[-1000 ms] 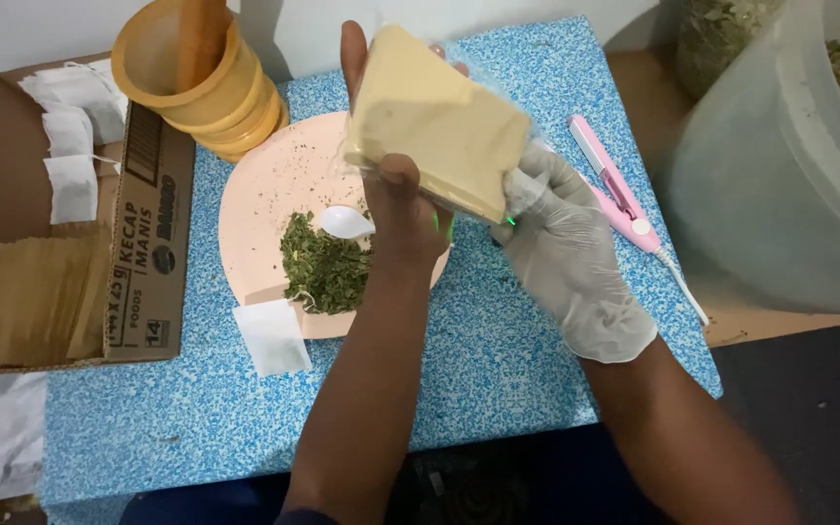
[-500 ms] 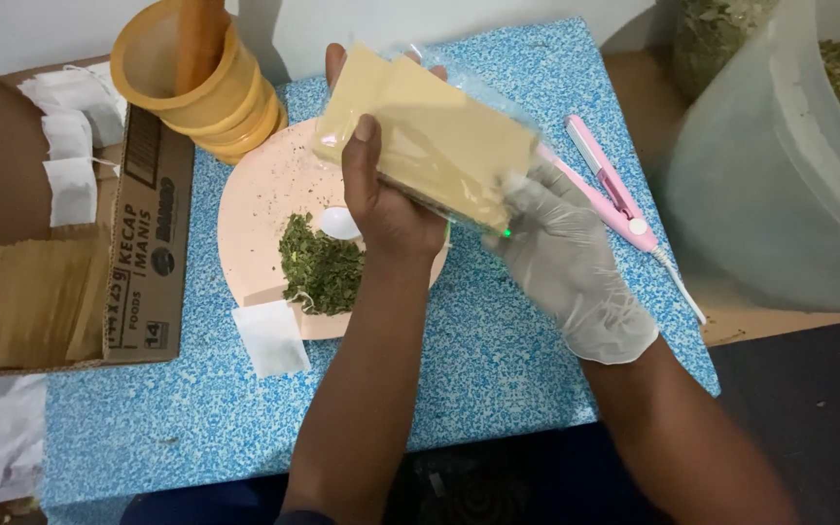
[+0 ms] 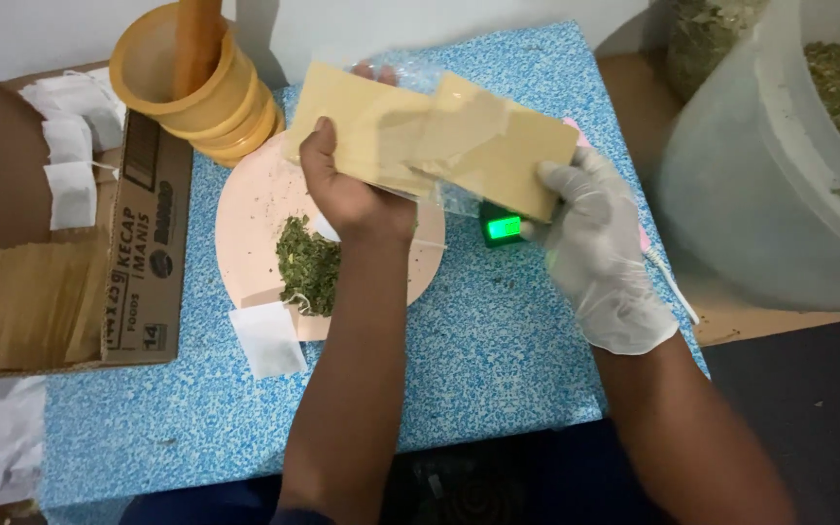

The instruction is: Filling small paper bags with tea leaves using a spoon, weighing them, and sealing them with a heat sealer.

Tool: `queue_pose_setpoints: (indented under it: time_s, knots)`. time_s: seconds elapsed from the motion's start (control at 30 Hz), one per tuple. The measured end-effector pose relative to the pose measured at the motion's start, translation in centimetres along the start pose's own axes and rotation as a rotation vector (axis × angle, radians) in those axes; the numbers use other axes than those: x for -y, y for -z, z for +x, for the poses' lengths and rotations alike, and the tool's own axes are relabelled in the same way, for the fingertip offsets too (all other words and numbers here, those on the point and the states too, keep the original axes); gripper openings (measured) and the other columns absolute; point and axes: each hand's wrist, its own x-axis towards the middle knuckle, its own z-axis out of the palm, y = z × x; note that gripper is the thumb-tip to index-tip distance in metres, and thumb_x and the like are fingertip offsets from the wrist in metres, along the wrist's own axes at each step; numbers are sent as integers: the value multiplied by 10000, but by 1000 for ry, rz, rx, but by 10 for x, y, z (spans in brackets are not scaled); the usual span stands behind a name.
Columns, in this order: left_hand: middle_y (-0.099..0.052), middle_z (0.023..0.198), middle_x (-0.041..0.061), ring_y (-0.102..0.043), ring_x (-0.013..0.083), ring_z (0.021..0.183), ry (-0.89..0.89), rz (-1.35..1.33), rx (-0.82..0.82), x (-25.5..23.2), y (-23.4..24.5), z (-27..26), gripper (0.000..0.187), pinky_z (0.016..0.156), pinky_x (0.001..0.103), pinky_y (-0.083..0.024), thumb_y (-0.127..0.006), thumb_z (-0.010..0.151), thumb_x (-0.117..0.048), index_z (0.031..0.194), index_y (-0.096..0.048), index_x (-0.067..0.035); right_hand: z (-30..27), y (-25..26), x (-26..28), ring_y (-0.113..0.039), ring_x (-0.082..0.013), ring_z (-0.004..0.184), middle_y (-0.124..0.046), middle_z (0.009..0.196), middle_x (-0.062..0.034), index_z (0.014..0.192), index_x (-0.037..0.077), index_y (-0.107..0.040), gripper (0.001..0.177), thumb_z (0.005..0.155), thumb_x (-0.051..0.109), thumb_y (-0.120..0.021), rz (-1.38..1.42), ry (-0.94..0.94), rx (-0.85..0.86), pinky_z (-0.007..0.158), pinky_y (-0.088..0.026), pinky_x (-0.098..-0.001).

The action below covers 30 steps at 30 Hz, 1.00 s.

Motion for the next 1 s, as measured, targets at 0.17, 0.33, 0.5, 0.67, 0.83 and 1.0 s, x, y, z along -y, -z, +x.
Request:
queue_pose_setpoints:
  time_s: [0.17, 0.33, 0.5, 0.67, 0.83, 1.0]
  knots:
    - [-662, 1218, 212, -677, 396, 1068, 9, 76, -343, -9, 17, 22, 449, 903, 587, -563, -694, 834, -263, 1236, -629, -75, 21, 25, -3, -755, -266, 807, -726, 962, -48, 1052, 207, -667, 206, 847, 183, -661, 1, 174, -319, 443, -564, -305]
    - [-689, 1118, 102, -675, 311, 1002, 106, 286, -490, -16, -31, 21, 399, 769, 449, -564, -599, 849, -230, 1219, -618, -80, -9, 20, 21, -742, -232, 1037, -716, 1155, -32, 1130, 148, -609, 246, 894, 102, -561, -2, 526, -371, 649, -591, -314]
    - [-646, 1123, 200, -691, 393, 983, 111, 587, -445, 20, -26, 39, 422, 702, 486, -589, -610, 842, -57, 1246, -492, -22, -19, 23, 26, -698, -236, 1123, -662, 1186, -36, 1208, 138, -580, 246, 983, 91, -494, 109, 735, -256, 823, -629, -394]
    - [-659, 1096, 189, -688, 311, 940, 40, 988, -244, 77, 16, 88, 475, 745, 433, -608, -686, 828, -86, 1250, -479, -17, -15, 25, 16, -704, -321, 1080, -586, 1271, -97, 1309, 104, -503, 493, 919, 334, -698, 113, 696, -167, 544, -602, -338]
    - [-450, 1372, 182, -472, 311, 1209, 44, 1295, -147, 127, 66, 139, 638, 944, 436, -463, -709, 827, -274, 1343, -395, -68, -20, 15, 14, -635, -244, 896, -598, 1140, -121, 1256, 50, -490, 461, 910, 317, -634, 148, 642, -144, 481, -484, -297]
    - [-510, 1474, 142, -575, 333, 1297, 165, 1573, -50, 161, 84, 173, 840, 993, 436, -502, -717, 763, -414, 1450, -346, -104, -15, 13, 10, -591, -224, 755, -591, 1050, -87, 1186, 59, -518, 319, 907, 178, -615, 277, 475, -123, 464, -480, -306]
